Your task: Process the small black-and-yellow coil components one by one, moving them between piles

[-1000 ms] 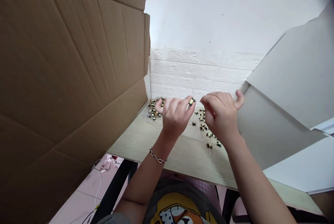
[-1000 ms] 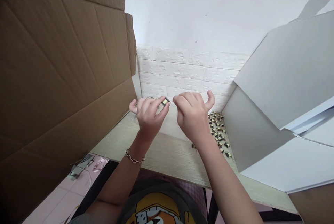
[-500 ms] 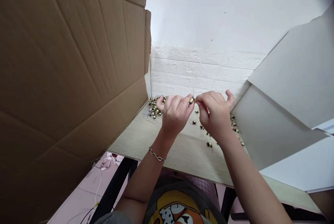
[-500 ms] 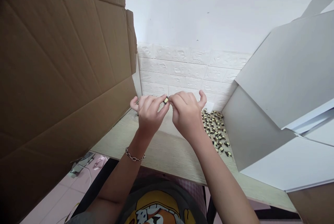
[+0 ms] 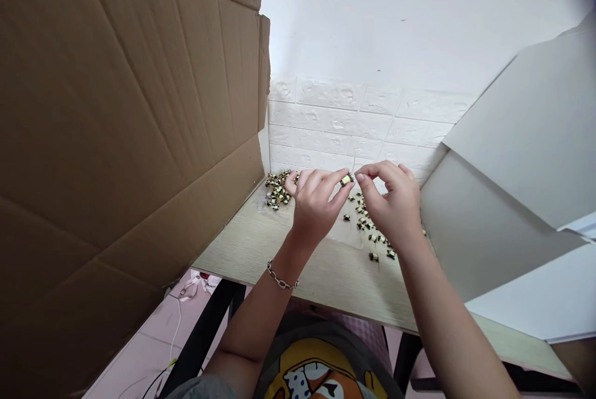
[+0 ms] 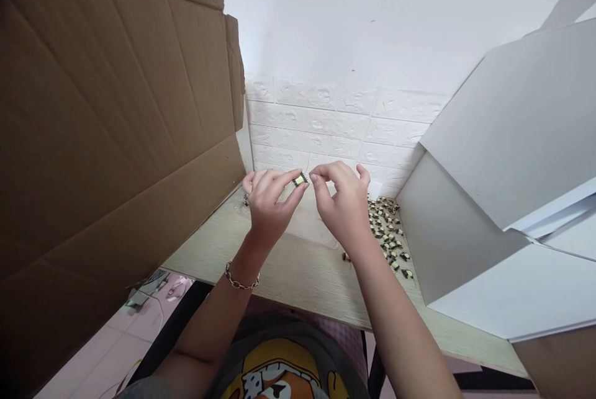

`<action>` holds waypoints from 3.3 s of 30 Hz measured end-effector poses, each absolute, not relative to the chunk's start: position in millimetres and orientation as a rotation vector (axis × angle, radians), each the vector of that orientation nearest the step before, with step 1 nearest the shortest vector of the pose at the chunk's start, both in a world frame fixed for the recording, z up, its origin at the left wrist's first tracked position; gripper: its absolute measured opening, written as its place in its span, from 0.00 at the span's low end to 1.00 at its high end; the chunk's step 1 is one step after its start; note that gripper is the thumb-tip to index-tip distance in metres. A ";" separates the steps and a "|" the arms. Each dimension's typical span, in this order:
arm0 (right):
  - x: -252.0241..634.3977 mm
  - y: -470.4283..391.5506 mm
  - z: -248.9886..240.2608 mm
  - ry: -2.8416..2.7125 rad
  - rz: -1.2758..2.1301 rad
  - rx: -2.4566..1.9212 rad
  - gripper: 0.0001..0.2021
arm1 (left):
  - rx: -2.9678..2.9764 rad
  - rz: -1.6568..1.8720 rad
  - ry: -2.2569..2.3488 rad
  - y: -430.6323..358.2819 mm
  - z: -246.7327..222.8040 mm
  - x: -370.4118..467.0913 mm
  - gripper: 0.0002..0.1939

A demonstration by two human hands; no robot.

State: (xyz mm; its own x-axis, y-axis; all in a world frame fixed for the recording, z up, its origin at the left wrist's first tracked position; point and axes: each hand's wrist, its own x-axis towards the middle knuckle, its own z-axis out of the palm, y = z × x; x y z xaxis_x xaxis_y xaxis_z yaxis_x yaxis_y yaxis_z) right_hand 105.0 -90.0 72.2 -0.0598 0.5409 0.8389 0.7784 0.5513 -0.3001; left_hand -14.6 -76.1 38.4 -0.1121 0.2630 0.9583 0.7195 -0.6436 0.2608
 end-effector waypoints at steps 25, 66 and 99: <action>111.1 -95.6 73.8 -1.836 -0.157 -1.140 0.04 | -2.043 -2.060 -0.895 -74.1 38.5 -15.3 0.09; 104.5 -90.8 78.3 -1.716 -0.044 -1.171 0.05 | -2.010 -2.157 -0.894 -70.0 42.8 -10.0 0.08; 98.6 -96.8 86.3 -1.627 0.073 -1.075 0.05 | -1.863 -2.206 -0.804 -72.0 50.2 -8.7 0.08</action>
State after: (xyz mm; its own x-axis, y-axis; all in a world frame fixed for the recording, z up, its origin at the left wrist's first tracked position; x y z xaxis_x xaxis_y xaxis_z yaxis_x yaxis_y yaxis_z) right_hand 98.6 -96.8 86.3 0.0451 0.6648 0.7456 0.5949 0.5817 -0.5547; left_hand -8.7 -72.0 50.2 -0.2208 0.2261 0.9488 0.4377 -0.8464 0.3035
